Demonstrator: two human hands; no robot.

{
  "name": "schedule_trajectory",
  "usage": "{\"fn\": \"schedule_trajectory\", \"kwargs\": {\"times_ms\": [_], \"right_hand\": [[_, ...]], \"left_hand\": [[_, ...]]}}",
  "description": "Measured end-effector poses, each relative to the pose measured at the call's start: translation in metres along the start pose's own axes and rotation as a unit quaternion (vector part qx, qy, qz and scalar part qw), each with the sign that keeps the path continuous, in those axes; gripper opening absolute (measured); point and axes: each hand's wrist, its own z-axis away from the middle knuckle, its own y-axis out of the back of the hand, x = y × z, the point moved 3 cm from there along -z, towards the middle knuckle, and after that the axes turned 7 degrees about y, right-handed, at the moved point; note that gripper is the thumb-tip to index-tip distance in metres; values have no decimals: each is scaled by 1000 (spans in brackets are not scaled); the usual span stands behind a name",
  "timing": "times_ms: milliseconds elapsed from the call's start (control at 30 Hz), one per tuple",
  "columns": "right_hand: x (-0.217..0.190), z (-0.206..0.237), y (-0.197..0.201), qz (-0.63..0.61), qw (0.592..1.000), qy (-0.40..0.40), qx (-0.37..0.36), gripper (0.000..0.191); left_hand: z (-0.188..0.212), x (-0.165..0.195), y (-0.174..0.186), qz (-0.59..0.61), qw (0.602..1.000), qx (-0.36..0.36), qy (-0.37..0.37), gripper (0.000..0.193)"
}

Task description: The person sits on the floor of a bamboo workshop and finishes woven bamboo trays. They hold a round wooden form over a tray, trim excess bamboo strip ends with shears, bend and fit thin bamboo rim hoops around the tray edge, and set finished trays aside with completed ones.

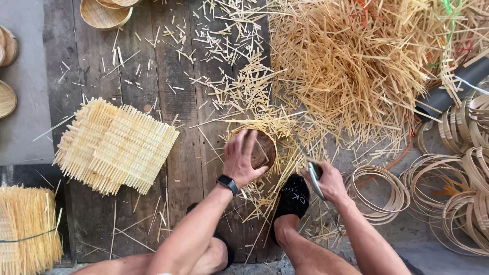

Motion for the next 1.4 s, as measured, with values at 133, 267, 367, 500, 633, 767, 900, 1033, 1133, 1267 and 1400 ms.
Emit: {"fn": "schedule_trajectory", "kwargs": {"times_ms": [133, 267, 367, 500, 633, 767, 900, 1033, 1133, 1267, 1400], "right_hand": [[-29, 7, -20, -168, 986, -14, -5, 37], [-49, 9, -47, -201, 979, -16, -44, 39], [-44, 2, -47, -230, 936, -214, -158, 41], [-49, 0, -11, 18, 999, 24, -42, 52], [-48, 2, -7, 220, 962, 148, 64, 62], [-30, -23, -23, 327, 933, 135, 74, 60], [4, -39, -12, 350, 933, 73, -42, 34], [-2, -45, -9, 358, 922, 150, 2, 48], [-13, -55, -16, 359, 921, 152, 14, 51], [-8, -57, -9, 359, 926, 100, -59, 37], [-7, -57, -7, 361, 924, 114, -46, 56]], "left_hand": [[19, 3, -3, 78, 995, 12, 65, 108], [19, -1, -2, 82, 995, -2, 63, 105], [17, -3, 4, 78, 995, -9, 64, 106], [23, 5, 7, 74, 993, 5, 90, 110], [30, 12, -4, 162, 967, 53, 189, 113], [28, 15, -10, 125, 984, 16, 128, 108], [27, 16, -6, 107, 991, 7, 82, 105], [27, 21, -8, 127, 982, 6, 139, 101], [25, 24, -12, 97, 989, 9, 113, 98], [25, 17, -15, 129, 986, 12, 109, 104], [28, 10, -21, 167, 968, -1, 187, 108]]}}
